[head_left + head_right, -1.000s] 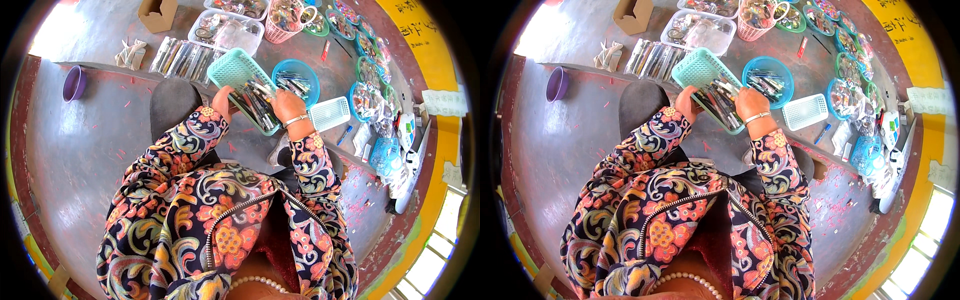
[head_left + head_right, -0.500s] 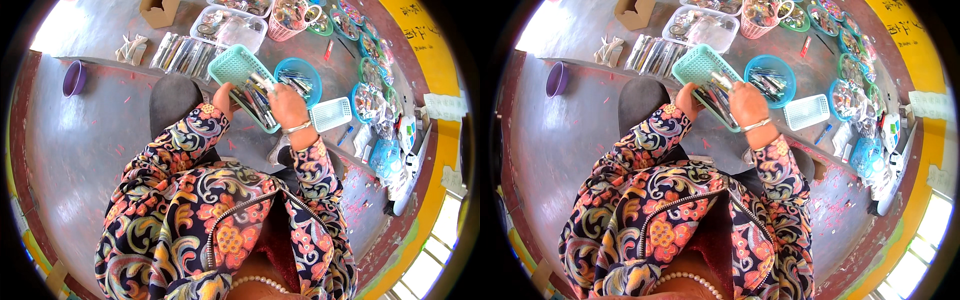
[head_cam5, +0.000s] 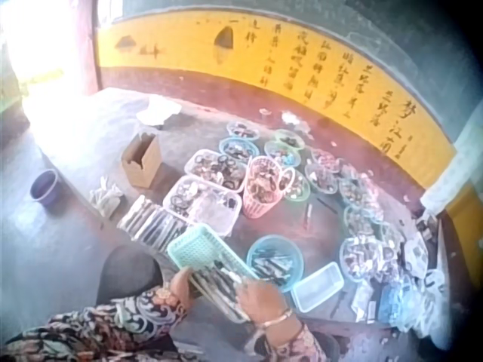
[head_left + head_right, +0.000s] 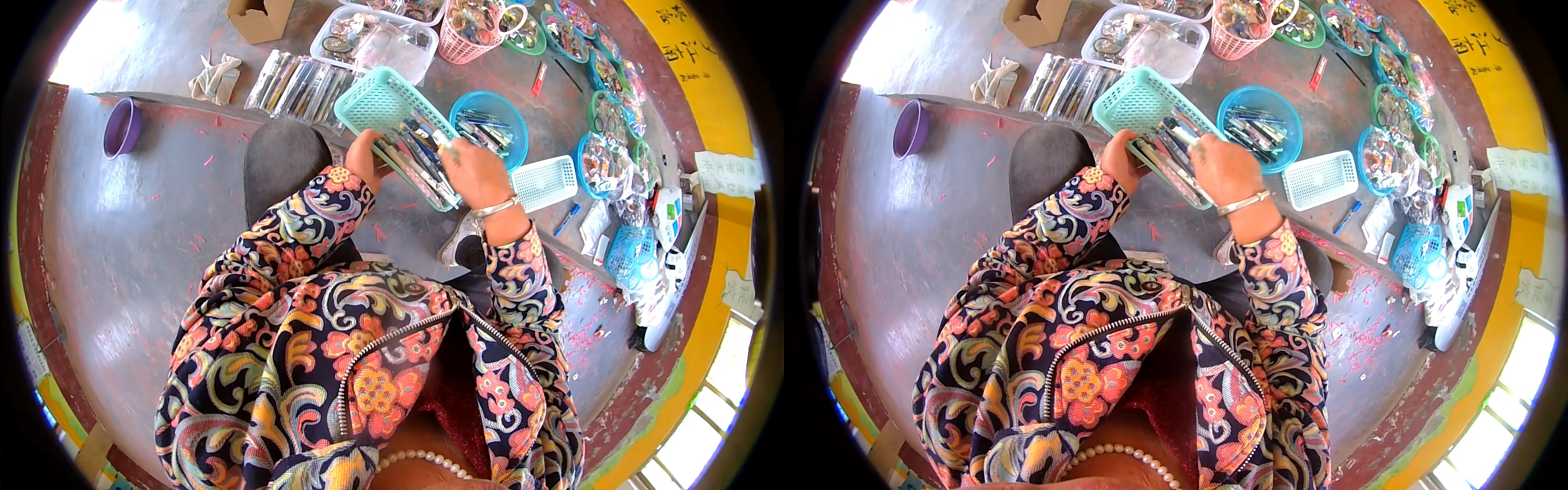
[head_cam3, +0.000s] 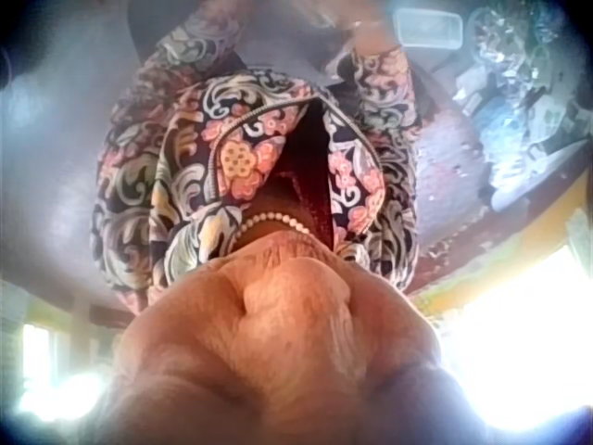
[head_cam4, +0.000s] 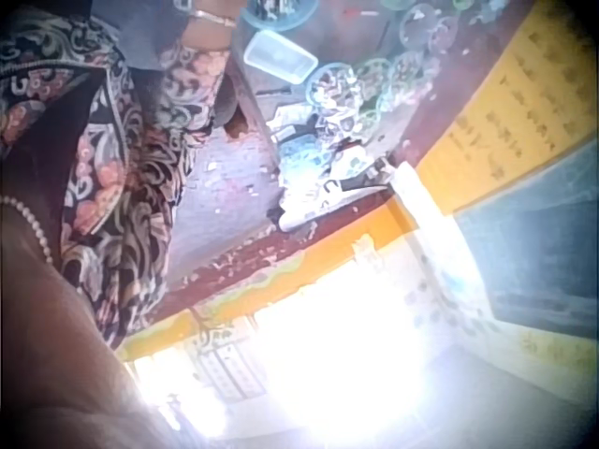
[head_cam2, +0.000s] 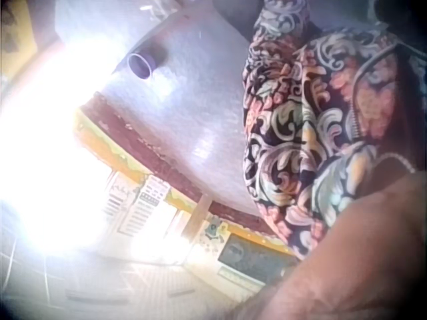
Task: The person sits on the floor and organizes markers from a blue basket into a clear plastic bag. They pick up markers one by one, place them into the bag, and occasionally adjust the items inside.
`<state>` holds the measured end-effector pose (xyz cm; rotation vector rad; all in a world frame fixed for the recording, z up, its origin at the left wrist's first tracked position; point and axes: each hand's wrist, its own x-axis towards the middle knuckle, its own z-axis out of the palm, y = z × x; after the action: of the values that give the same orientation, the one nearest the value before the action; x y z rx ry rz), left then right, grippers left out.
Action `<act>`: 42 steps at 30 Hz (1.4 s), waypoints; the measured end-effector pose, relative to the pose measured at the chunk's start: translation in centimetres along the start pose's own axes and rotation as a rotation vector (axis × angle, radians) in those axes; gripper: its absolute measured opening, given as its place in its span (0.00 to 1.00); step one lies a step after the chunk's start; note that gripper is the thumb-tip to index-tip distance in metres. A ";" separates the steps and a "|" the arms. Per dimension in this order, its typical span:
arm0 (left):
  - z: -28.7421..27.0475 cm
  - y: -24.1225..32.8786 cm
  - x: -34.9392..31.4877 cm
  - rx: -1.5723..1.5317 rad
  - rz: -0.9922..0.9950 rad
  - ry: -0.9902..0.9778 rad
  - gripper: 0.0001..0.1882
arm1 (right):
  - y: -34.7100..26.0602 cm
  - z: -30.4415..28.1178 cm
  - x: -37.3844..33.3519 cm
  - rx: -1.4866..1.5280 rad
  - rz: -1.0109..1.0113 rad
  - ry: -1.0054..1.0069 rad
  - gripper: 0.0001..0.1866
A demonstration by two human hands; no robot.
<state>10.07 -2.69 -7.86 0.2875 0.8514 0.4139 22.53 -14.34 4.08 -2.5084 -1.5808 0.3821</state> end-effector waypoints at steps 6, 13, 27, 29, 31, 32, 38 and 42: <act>0.7 0.4 -0.7 0.053 -0.018 -0.003 0.15 | 1.2 1.3 1.5 0.139 0.000 0.130 0.15; 0.1 0.2 0.0 0.036 -0.009 -0.043 0.18 | 3.4 1.2 1.9 0.252 0.007 0.204 0.15; 0.4 0.8 -0.4 -0.052 0.081 -0.074 0.21 | 7.4 8.7 1.1 1.520 0.706 0.586 0.25; 0.9 0.8 -1.8 -0.004 0.084 -0.082 0.20 | 6.5 8.3 0.9 1.456 0.637 0.608 0.28; 0.2 0.5 -0.6 -0.045 0.087 -0.115 0.20 | 6.5 8.6 1.5 1.485 0.717 0.733 0.28; -0.2 0.4 -0.1 -0.066 0.089 -0.132 0.20 | 6.5 8.8 1.8 1.499 0.757 0.796 0.28; 0.3 0.6 -0.7 -0.056 0.077 -0.084 0.20 | 6.4 10.9 1.8 1.652 0.621 0.820 0.29; 1.1 0.7 -1.3 -0.049 0.084 -0.093 0.20 | 9.5 13.3 1.6 1.447 0.600 0.853 0.28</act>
<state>9.97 -2.78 -5.97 0.2960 0.7388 0.4954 27.50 -17.11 -11.32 -1.4547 -0.0072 0.2665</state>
